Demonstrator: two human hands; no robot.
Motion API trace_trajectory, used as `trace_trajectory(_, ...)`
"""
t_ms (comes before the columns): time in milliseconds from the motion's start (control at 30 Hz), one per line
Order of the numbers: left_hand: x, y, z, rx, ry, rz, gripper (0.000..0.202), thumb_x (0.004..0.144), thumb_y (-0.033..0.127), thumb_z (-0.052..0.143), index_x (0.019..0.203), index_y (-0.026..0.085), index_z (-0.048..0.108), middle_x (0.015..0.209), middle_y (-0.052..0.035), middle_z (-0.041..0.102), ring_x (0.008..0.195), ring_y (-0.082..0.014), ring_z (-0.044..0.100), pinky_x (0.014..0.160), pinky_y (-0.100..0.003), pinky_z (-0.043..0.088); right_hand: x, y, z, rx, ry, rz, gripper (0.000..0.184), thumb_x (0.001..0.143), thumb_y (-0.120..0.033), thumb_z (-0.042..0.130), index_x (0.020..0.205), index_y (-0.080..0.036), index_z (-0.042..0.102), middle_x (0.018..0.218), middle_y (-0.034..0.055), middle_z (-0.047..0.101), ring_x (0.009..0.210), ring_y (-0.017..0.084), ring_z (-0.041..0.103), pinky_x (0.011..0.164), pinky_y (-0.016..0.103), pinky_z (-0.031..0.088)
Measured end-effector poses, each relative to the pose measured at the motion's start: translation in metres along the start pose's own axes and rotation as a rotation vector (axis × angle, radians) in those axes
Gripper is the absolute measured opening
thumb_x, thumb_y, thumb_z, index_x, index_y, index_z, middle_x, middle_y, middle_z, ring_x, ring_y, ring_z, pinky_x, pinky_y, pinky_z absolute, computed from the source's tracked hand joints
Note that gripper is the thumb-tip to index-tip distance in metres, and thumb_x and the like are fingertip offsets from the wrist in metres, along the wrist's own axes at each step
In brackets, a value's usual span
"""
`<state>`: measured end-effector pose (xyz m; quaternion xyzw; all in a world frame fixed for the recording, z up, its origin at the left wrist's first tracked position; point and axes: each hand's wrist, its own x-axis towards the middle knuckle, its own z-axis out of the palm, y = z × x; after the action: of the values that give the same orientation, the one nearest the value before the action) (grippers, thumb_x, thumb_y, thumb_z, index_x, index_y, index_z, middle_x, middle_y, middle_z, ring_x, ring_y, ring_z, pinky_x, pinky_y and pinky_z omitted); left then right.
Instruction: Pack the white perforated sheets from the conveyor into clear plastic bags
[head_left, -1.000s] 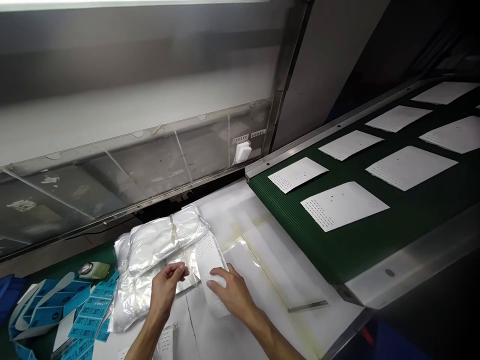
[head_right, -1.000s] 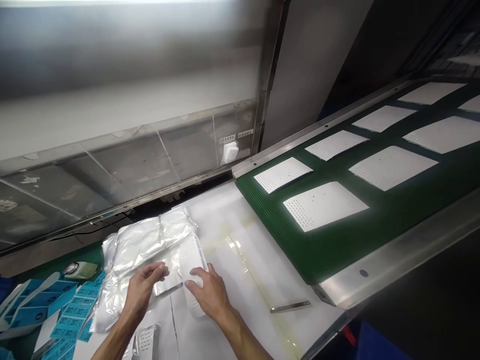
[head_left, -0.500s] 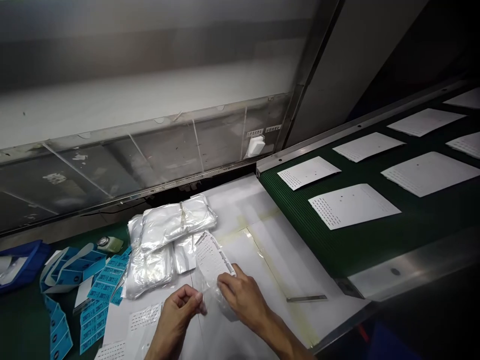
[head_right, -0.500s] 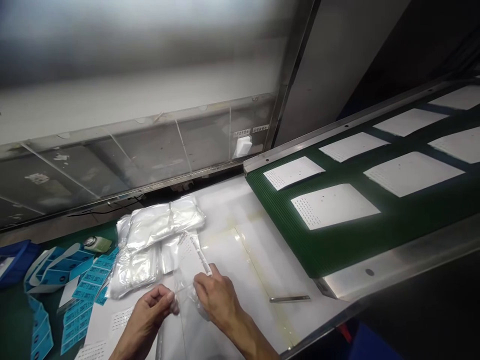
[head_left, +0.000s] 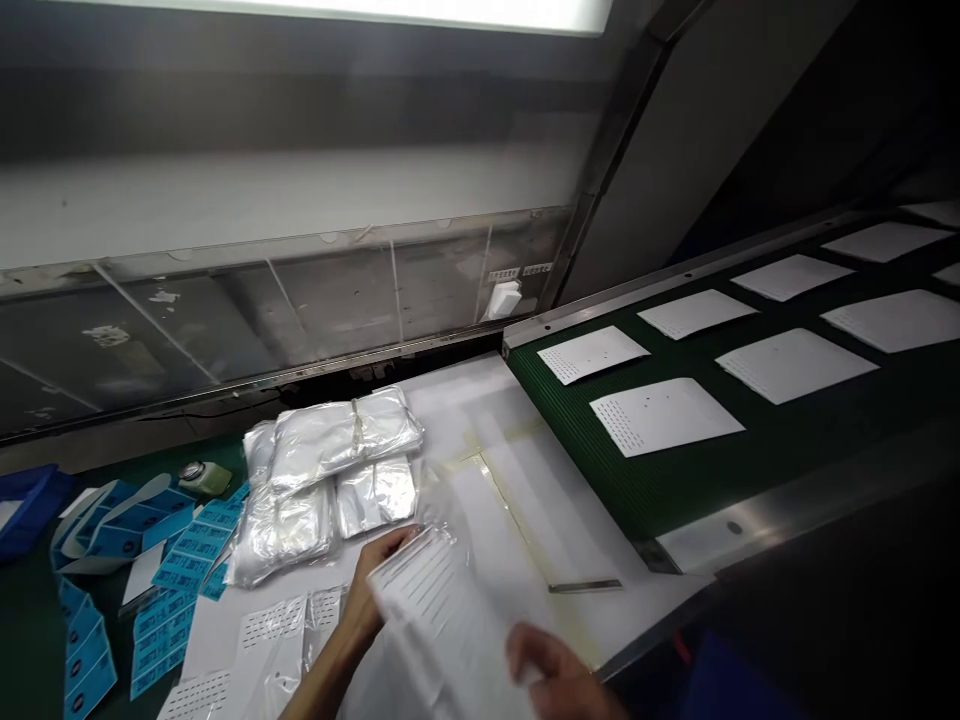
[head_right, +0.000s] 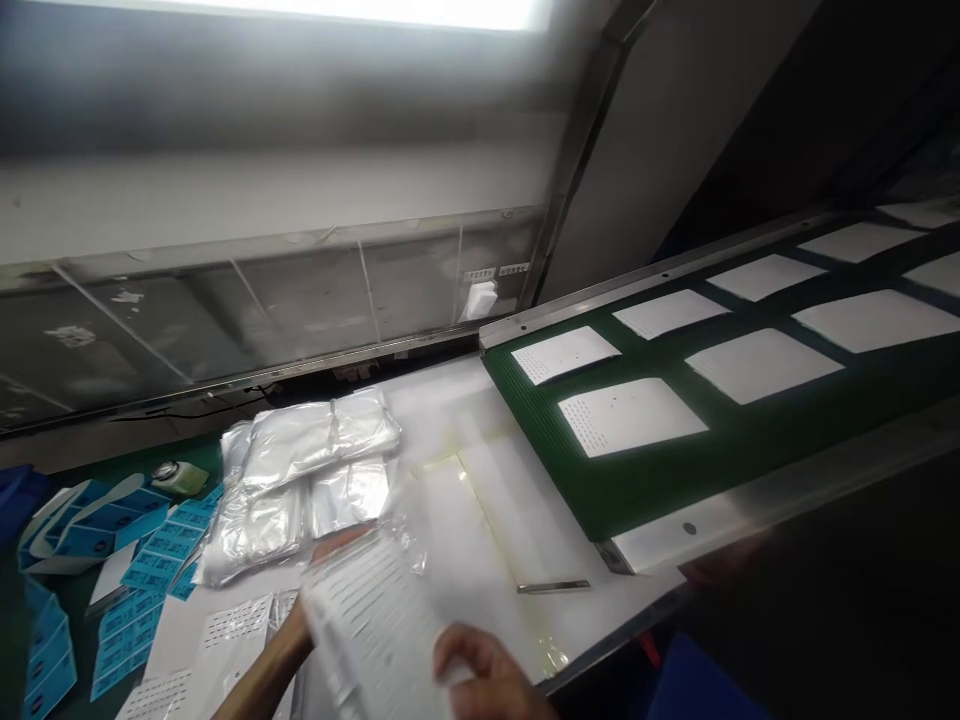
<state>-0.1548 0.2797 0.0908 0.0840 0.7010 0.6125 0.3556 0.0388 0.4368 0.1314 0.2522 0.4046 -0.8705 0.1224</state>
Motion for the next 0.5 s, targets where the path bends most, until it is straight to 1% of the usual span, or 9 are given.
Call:
trace_trajectory(33,-0.001,0.003,0.000,-0.017,-0.025,-0.018,0.037,0.072,0.047,0.060,0.091,0.017,0.070,0.058,-0.0002,0.057,0.054,-0.0164,0.049,0.054,-0.027,0.039,0.002,0.013,0.003,0.065,-0.043,0.055,0.028,0.055,-0.032,0.073,0.075,-0.020,0.057,0.063,-0.0021,0.059,0.052,0.011,0.051,0.052,0.021,0.034)
trace_trajectory(67,-0.003,0.004,-0.001,-0.049,-0.045,-0.044,0.040,0.073,0.049,0.058,0.095,0.017,0.069,0.058,-0.0005,0.058,0.054,-0.0164,0.049,0.054,-0.028,0.040,0.007,0.023,0.004,0.104,-0.044,0.082,0.029,0.054,-0.031,0.072,0.076,-0.019,0.057,0.062,-0.0021,0.059,0.051,0.011,0.052,0.052,0.020,0.034)
trace_trajectory(200,-0.015,-0.001,-0.015,-0.240,-0.105,-0.159,0.045,0.077,0.049,0.055,0.103,0.014,0.066,0.057,-0.0016,0.056,0.059,-0.0171,0.053,0.060,-0.030,0.044,0.025,0.045,-0.010,0.148,0.133,0.086,0.036,0.055,-0.033,0.071,0.085,-0.019,0.058,0.068,0.0001,0.063,0.061,0.016,0.060,0.059,0.024,0.040)
trace_trajectory(233,-0.019,-0.005,-0.016,-0.236,-0.096,-0.158,0.046,0.077,0.049,0.054,0.104,0.013,0.065,0.056,-0.0013,0.055,0.058,-0.0170,0.053,0.060,-0.030,0.045,0.028,0.047,-0.013,0.147,0.165,0.093,0.037,0.055,-0.033,0.070,0.087,-0.019,0.058,0.070,0.0015,0.065,0.064,0.018,0.061,0.062,0.026,0.042)
trace_trajectory(300,-0.027,-0.014,-0.015,-0.090,-0.013,-0.085,0.047,0.078,0.050,0.054,0.106,0.014,0.065,0.057,-0.0004,0.055,0.057,-0.0169,0.052,0.060,-0.030,0.046,0.032,0.050,-0.012,0.127,0.195,0.101,0.041,0.057,-0.033,0.069,0.092,-0.016,0.058,0.074,0.0051,0.067,0.068,0.021,0.063,0.066,0.031,0.045)
trace_trajectory(367,-0.036,-0.025,-0.007,0.065,0.098,-0.006,0.046,0.077,0.050,0.055,0.109,0.018,0.064,0.070,-0.0033,0.063,0.070,-0.0204,0.058,0.069,-0.031,0.048,0.035,0.054,0.002,0.080,0.249,0.062,0.051,0.061,-0.036,0.068,0.106,-0.015,0.055,0.087,0.0093,0.069,0.081,0.025,0.064,0.074,0.035,0.046)
trace_trajectory(400,-0.041,-0.030,-0.003,0.092,0.137,-0.009,0.047,0.077,0.051,0.055,0.111,0.020,0.062,0.084,-0.0053,0.066,0.082,-0.0231,0.059,0.076,-0.033,0.048,0.035,0.055,0.011,0.027,0.309,0.009,0.060,0.064,-0.040,0.068,0.117,-0.017,0.050,0.101,0.0108,0.067,0.093,0.026,0.062,0.082,0.037,0.045)
trace_trajectory(433,-0.045,-0.036,0.001,0.080,0.161,-0.044,0.048,0.077,0.051,0.054,0.114,0.022,0.060,0.100,-0.0065,0.066,0.097,-0.0252,0.058,0.084,-0.034,0.046,0.035,0.057,0.021,-0.043,0.382,-0.056,0.070,0.066,-0.045,0.066,0.127,-0.020,0.042,0.117,0.0108,0.060,0.108,0.027,0.055,0.090,0.037,0.041)
trace_trajectory(500,-0.052,-0.049,0.005,-0.025,0.172,-0.161,0.048,0.079,0.053,0.050,0.117,0.024,0.058,0.124,-0.0052,0.057,0.119,-0.0256,0.046,0.100,-0.037,0.037,0.033,0.061,0.036,-0.186,0.504,-0.151,0.083,0.071,-0.059,0.059,0.139,-0.028,0.023,0.140,0.0055,0.039,0.127,0.025,0.036,0.102,0.037,0.031)
